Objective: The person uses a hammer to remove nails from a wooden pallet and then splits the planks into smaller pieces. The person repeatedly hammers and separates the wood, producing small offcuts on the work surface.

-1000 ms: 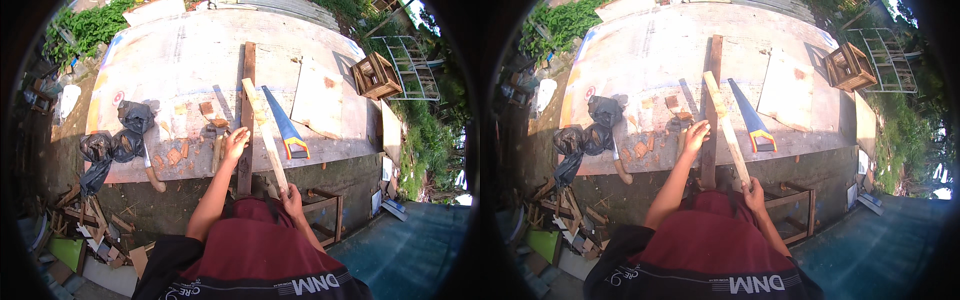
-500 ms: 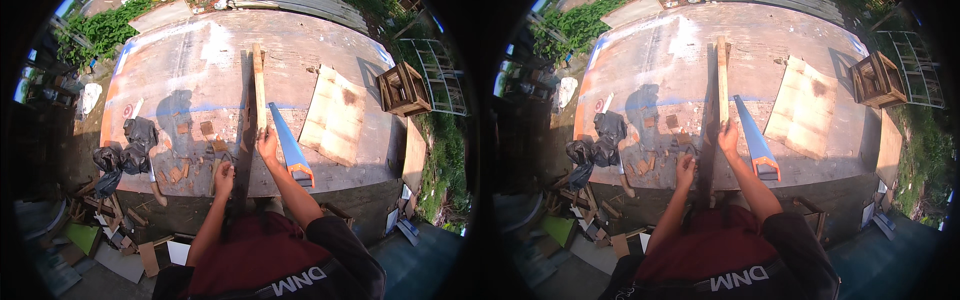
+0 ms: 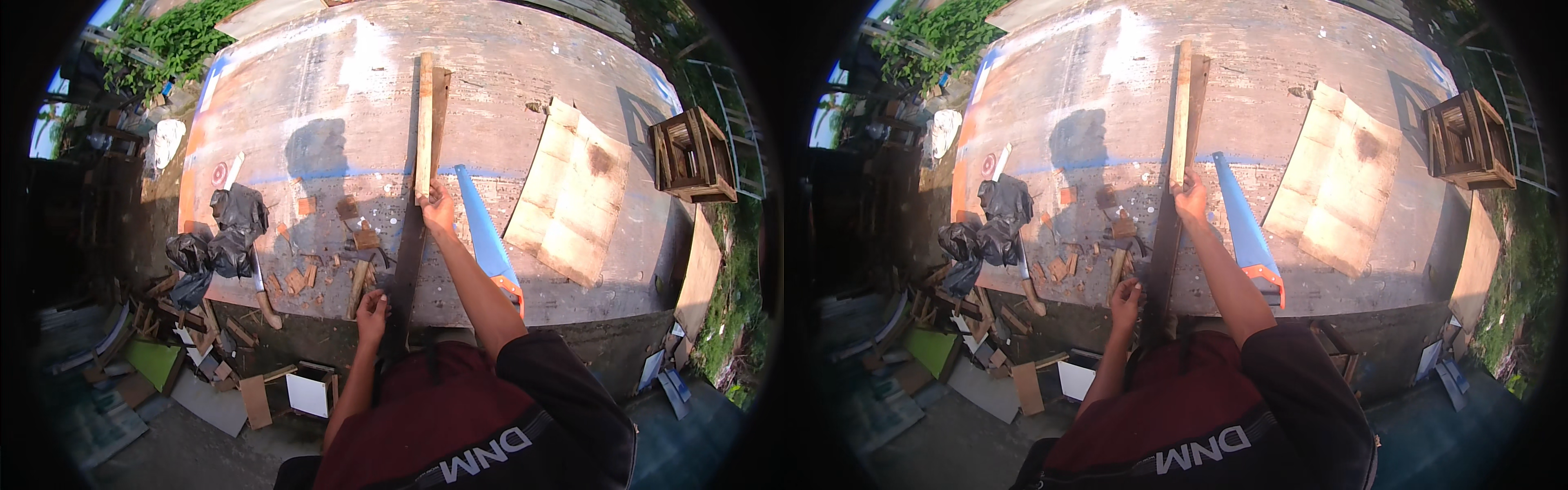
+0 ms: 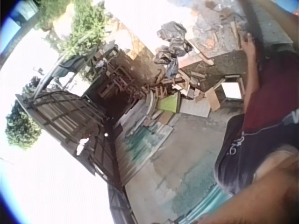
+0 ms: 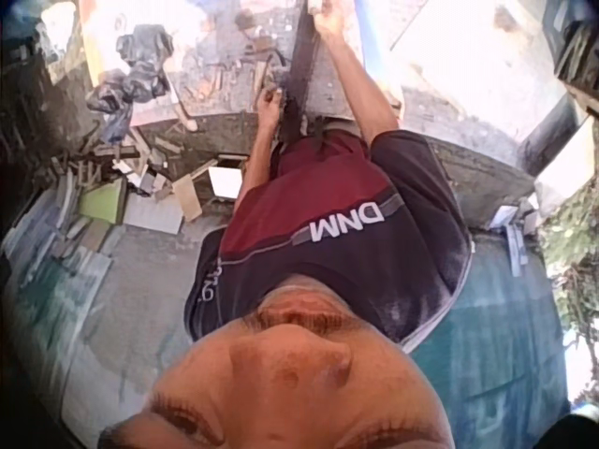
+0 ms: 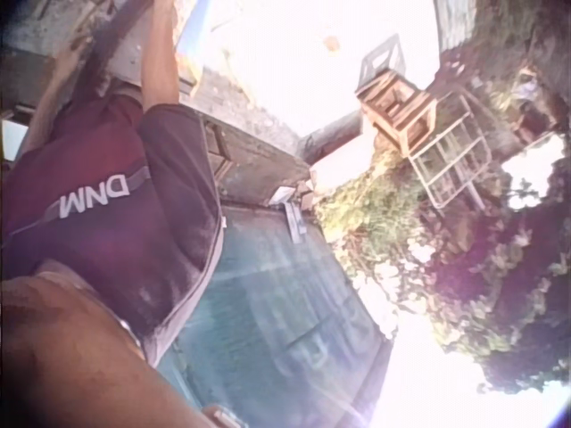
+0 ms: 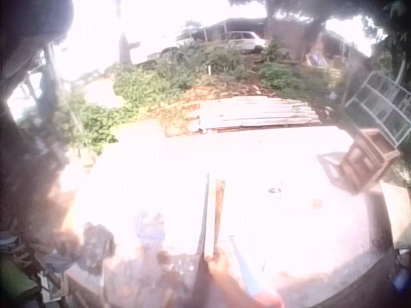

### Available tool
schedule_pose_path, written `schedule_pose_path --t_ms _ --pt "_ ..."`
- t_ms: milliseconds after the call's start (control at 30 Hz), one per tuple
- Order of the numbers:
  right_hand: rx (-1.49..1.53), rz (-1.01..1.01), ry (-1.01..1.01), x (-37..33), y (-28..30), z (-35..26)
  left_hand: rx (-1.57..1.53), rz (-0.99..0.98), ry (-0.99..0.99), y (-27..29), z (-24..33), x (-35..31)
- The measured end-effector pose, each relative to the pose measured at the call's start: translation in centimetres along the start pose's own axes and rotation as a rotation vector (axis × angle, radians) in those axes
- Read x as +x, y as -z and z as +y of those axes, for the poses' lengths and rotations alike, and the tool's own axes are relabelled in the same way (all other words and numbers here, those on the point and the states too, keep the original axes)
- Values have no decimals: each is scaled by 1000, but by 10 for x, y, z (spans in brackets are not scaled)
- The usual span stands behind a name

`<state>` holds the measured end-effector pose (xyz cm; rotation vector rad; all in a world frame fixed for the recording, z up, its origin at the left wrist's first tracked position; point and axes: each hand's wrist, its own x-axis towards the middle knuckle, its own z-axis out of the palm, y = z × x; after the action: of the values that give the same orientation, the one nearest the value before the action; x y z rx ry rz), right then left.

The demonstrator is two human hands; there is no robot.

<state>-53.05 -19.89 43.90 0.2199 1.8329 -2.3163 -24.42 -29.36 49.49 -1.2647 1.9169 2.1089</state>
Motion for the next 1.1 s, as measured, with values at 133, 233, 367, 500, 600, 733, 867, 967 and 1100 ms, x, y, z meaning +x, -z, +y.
schedule_pose_path --t_ms 133,233,367,500,600,733,867,967,1100 --pt "156 -20 -32 7 -4 -25 13 -84 -19 -15 11 5" --pt "221 -6 -33 11 -15 -40 -8 -94 -19 -12 19 9" --pt "188 38 -220 15 -10 -32 -33 -71 -54 6 21 16" --pt "276 -46 -100 -8 2 -42 1 -44 -116 26 14 20" --pt "185 102 -69 -45 31 -39 142 -10 -229 30 5 22" --pt "-96 257 122 -94 105 -11 575 -74 -367 -1 28 8" --pt "-122 294 55 -103 164 -6 818 -39 -478 -38 27 16" --pt "-138 286 28 -78 184 -18 937 -66 -358 -59 45 15" --pt "-766 454 280 -39 181 -35 1078 -108 -231 -72 42 27"
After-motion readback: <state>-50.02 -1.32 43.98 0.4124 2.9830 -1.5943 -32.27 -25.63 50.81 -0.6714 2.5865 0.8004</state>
